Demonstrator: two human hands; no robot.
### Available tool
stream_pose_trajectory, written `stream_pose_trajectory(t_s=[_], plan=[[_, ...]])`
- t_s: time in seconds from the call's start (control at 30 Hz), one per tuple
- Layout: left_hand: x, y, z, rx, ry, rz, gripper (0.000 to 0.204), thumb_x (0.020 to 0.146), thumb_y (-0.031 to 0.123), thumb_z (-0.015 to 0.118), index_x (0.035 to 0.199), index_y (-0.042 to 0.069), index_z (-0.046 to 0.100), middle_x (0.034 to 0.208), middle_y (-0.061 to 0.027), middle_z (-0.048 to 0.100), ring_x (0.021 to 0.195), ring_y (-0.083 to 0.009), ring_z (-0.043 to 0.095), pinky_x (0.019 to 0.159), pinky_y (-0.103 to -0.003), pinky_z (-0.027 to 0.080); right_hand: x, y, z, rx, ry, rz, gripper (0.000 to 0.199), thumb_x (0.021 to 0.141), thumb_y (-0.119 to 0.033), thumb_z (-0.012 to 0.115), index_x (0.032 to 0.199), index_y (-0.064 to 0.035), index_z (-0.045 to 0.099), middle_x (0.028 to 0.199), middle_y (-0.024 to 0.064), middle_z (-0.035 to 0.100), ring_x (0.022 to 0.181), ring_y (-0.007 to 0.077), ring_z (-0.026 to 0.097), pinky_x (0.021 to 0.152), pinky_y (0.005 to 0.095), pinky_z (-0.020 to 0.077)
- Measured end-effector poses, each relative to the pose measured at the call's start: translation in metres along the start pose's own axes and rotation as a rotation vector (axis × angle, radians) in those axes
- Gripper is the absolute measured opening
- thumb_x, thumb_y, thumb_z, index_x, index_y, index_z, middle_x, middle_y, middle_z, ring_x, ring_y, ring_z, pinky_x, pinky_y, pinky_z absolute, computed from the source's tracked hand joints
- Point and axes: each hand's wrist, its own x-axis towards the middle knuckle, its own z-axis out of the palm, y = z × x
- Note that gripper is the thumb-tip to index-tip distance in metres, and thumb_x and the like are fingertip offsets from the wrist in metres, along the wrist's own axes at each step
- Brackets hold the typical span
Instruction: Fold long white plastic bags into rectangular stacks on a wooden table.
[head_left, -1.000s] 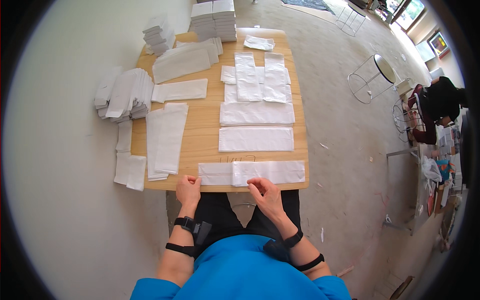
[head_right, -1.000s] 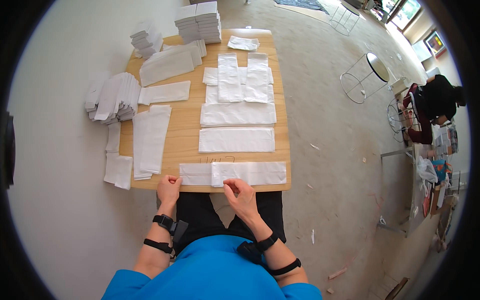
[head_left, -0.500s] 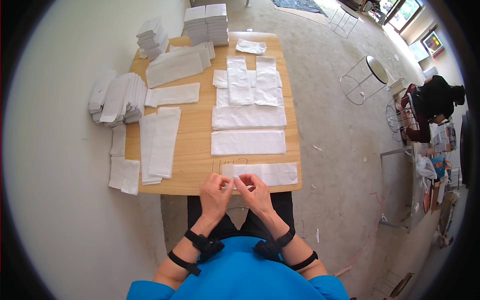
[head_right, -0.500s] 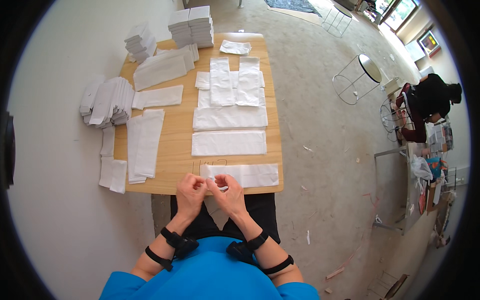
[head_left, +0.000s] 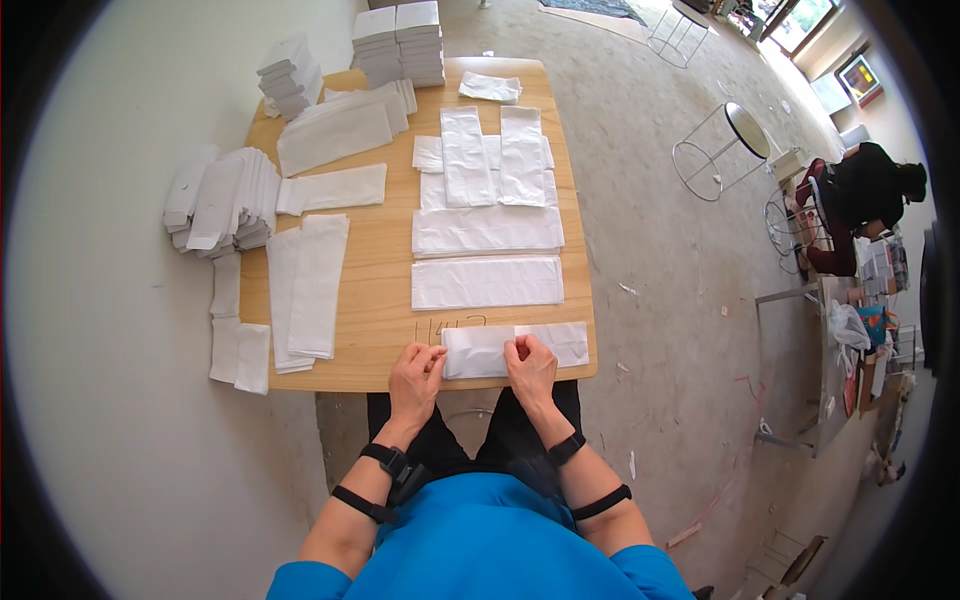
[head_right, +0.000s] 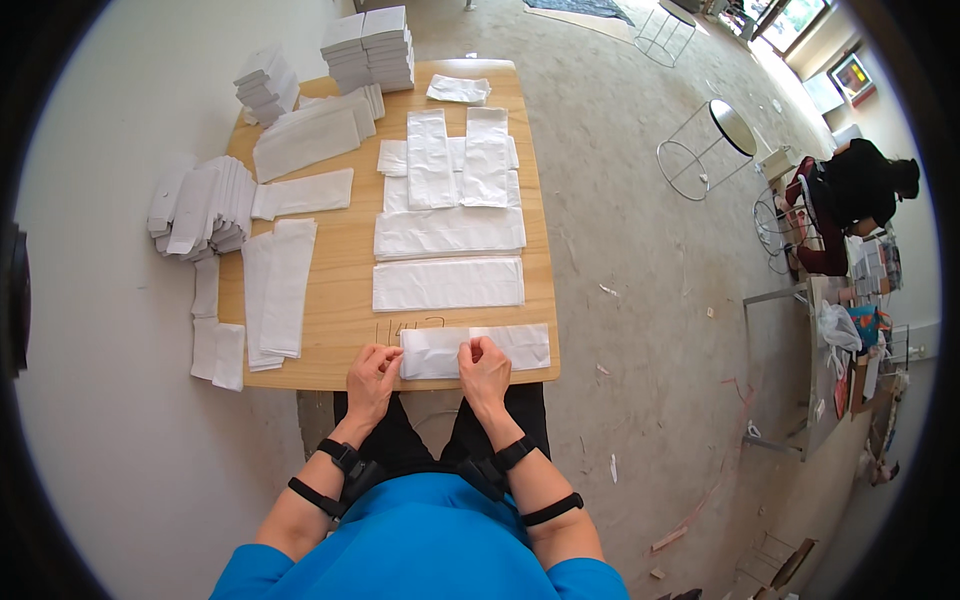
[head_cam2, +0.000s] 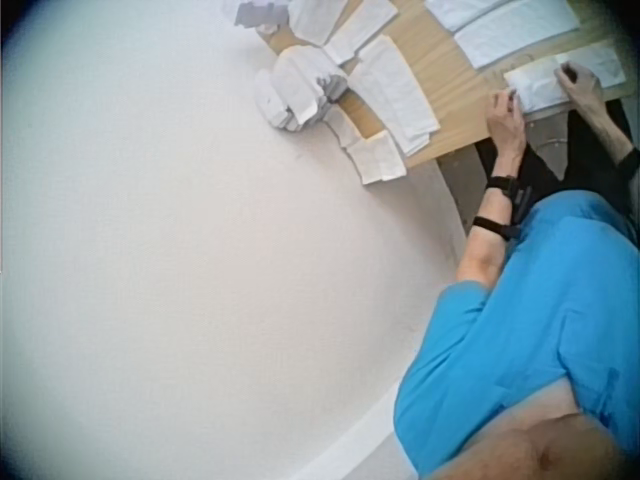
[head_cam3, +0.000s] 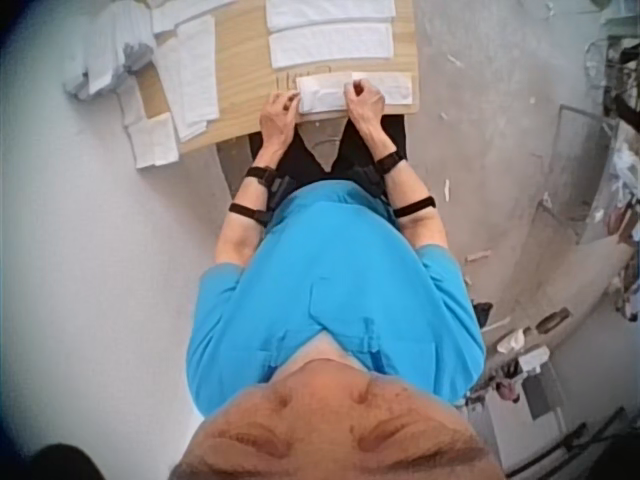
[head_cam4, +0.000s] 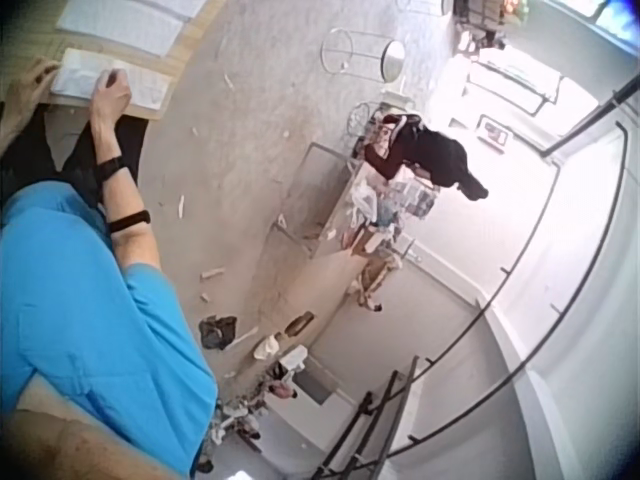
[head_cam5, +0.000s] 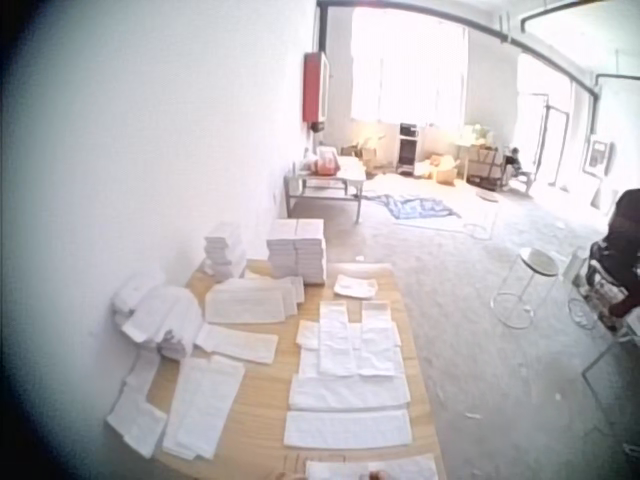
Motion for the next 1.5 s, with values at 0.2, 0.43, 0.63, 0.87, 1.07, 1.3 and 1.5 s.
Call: stream_pose_trajectory(t_s=[0.2,0.43,0.63,0.87,1.07,1.3,1.5], plan=[[0.005,-0.014,0.012,0.081,-0.015,0.055,0.009,0.083,0.010,0.066,0.090,0.006,0.068,0.082,-0.0071,0.057,0.069,-0.0246,0.058,0.063,-0.035,0.045,-0.001,0.003,0.001,-0.020,0.007,-0.014,0.019,0.083,-0.018,0.062,0.081,0.0000,0.066,0.069,0.0149,0.066,0.065,0.0276,0.066,0.064,0.0370,0.0509],[0.007,-0.023,0.016,0.112,-0.037,0.005,0.008,0.081,0.010,0.067,0.089,0.008,0.069,0.082,-0.0058,0.058,0.075,-0.0259,0.059,0.068,-0.037,0.046,0.000,0.010,-0.002,-0.141,-0.001,-0.040,0.017,0.080,-0.017,0.065,0.081,-0.0009,0.065,0.072,0.0125,0.065,0.069,0.0302,0.064,0.064,0.0386,0.0495],[0.008,-0.019,0.004,0.173,-0.071,0.067,0.022,0.077,0.013,0.071,0.098,0.009,0.065,0.090,-0.0065,0.058,0.085,-0.0271,0.059,0.075,-0.037,0.045,0.013,0.011,-0.034,-0.138,0.120,-0.176,0.020,0.076,-0.019,0.072,0.087,-0.0035,0.065,0.078,0.0095,0.064,0.068,0.0297,0.062,0.064,0.0395,0.0486],[0.035,0.012,-0.013,0.498,-0.375,0.421,0.089,0.065,0.026,0.082,0.140,0.010,0.036,0.140,-0.0086,0.041,0.130,-0.0305,0.036,0.111,-0.049,0.020,0.018,-0.008,-0.054,-0.427,-0.234,-0.652,0.071,0.066,-0.020,0.080,0.129,-0.0086,0.048,0.127,0.0131,0.051,0.123,0.0301,0.045,0.105,0.0450,0.0331],[0.042,-0.014,-0.006,0.603,-0.540,0.446,0.093,0.060,0.029,0.085,0.138,0.009,0.037,0.141,-0.0077,0.039,0.137,-0.0294,0.029,0.116,-0.056,0.007,0.021,0.002,-0.035,-0.629,-0.501,-0.698,0.092,0.063,-0.018,0.083,0.141,-0.0119,0.035,0.143,0.0081,0.039,0.137,0.0280,0.032,0.115,0.0510,0.0163],[0.028,0.006,-0.018,0.365,-0.272,0.337,0.054,0.076,0.023,0.076,0.122,0.006,0.053,0.126,-0.0091,0.053,0.120,-0.0264,0.050,0.108,-0.045,0.034,0.013,-0.008,-0.040,-0.452,-0.349,-0.718,0.074,0.068,-0.015,0.079,0.134,-0.0083,0.045,0.135,0.0097,0.047,0.127,0.0278,0.042,0.110,0.0466,0.0283],[0.017,-0.017,0.026,-0.757,-0.172,-0.650,0.029,0.100,0.021,0.049,0.117,-0.002,0.054,0.099,-0.0110,0.065,0.083,-0.0162,0.067,0.072,-0.024,0.055,-0.001,0.001,-0.004,0.544,-0.276,0.074,0.023,0.095,-0.015,0.058,0.105,0.0049,0.062,0.089,0.0113,0.069,0.076,0.0153,0.067,0.068,0.0246,0.0556]])
